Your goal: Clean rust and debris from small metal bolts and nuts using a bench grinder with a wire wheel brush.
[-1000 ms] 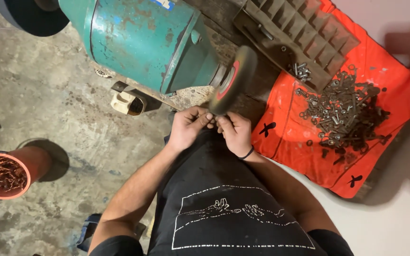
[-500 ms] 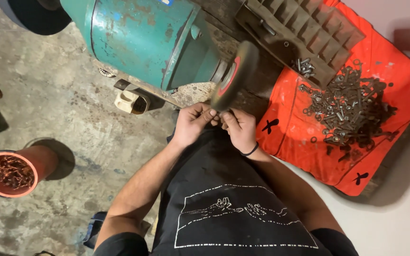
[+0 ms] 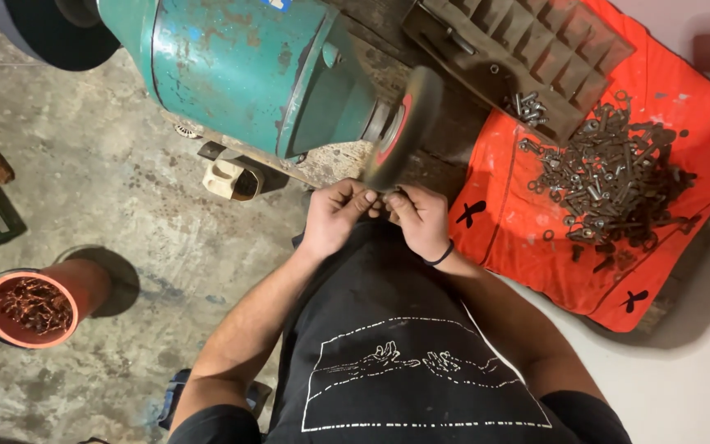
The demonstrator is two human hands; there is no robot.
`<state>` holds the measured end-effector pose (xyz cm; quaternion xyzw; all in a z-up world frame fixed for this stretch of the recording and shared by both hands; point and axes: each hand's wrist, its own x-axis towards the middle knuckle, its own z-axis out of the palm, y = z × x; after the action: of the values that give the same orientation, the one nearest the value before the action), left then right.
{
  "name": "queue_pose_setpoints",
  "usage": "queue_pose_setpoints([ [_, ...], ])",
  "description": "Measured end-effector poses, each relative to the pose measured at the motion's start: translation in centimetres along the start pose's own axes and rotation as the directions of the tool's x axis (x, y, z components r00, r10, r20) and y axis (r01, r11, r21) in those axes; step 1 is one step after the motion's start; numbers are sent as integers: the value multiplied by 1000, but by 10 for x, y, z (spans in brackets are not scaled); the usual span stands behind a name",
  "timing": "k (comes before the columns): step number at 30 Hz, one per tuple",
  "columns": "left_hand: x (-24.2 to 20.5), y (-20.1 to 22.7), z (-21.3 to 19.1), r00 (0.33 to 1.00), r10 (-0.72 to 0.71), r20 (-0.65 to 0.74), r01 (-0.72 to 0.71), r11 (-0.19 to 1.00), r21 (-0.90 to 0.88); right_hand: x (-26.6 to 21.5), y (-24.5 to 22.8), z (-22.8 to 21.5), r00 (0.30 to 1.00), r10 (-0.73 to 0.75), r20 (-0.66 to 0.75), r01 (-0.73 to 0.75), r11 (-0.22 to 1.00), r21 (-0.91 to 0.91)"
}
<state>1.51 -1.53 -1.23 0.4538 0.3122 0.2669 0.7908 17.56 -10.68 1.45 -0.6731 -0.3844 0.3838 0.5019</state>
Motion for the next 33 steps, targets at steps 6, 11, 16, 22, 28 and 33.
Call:
queue_pose_setpoints([
  [6,-1,5,-12,1000,3,-24,-3,1000,-9,7,0,8,997,-69,31,72,994,-77],
  [11,-1,18,-13,999,34,-24,-33,999,33,4,10,15,997,-76,16,77,994,-80],
  [16,0,6,-1,1000,-26,-18,26,999,22,2,-3,2,1000,15,-24,-15,999,-28],
  [22,-2,13,-2,999,-37,-33,38,999,32,3,2,1,1000,-5,1,5,999,-41],
  [28,-4,17,-21,999,-26,-25,27,999,42,4,2,8,996,-25,89,29,998,-49],
  [33,-4,8,-23,999,-21,30,18,993,117,1,5,-4,987,3,161,-1,1000,-10],
])
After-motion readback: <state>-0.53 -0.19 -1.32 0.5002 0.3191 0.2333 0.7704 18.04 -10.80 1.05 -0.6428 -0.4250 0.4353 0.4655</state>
